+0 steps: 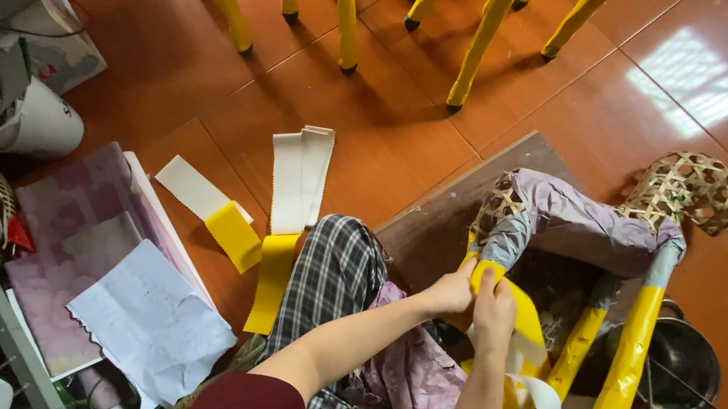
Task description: Applying paper strips to a giraffe sculpture frame using adhesive
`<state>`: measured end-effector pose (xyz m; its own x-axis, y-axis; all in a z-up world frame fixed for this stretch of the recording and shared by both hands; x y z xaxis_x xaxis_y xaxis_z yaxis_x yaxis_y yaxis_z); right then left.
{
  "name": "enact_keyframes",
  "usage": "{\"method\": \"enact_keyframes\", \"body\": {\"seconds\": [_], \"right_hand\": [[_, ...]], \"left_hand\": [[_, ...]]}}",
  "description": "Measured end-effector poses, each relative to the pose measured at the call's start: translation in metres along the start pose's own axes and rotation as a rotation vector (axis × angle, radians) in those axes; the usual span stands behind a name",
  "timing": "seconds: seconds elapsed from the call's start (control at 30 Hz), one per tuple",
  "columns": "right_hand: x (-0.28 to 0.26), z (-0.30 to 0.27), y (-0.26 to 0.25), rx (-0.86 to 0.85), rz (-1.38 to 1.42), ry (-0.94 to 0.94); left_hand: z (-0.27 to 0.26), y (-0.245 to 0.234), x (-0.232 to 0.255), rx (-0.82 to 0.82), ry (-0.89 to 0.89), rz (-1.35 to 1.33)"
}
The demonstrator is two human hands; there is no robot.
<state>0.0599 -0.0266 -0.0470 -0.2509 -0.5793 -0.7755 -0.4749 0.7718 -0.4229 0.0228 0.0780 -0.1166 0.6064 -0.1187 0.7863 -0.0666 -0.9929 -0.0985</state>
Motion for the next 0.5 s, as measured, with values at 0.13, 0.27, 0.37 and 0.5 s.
{"method": "enact_keyframes", "body": {"seconds": [0.13,0.27,0.37,0.5], "right_hand": [[0.041,0.073,-0.006,0.053,-0.268,0.072],[0.1,0.12,0.02,-0.096,0.55,0.141],[0.128,0.145,0.053,-0.337,0.851,0.28],[0.125,0.137,0.06,-0.376,1.027,0.287]], "left_hand": [[0.005,0.002,0.001,-0.016,0.0,0.017],[-0.027,0.005,0.042,-0.097,0.041,-0.062],[-0.077,-0.013,0.067,-0.103,0.123,-0.351],[-0.084,-0.026,0.068,-0.064,0.108,-0.127]]}}
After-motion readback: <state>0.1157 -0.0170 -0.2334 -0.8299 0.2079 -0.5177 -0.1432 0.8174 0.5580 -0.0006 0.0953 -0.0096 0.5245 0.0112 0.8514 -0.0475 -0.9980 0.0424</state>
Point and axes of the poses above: each hand's wrist, its own z-axis towards the middle knuckle, its own y-axis out of the palm, x = y × z, the point moved 8 cm from there along z, towards the middle knuckle, and after that the axes turned 6 degrees about -x, right-handed, at the moved point
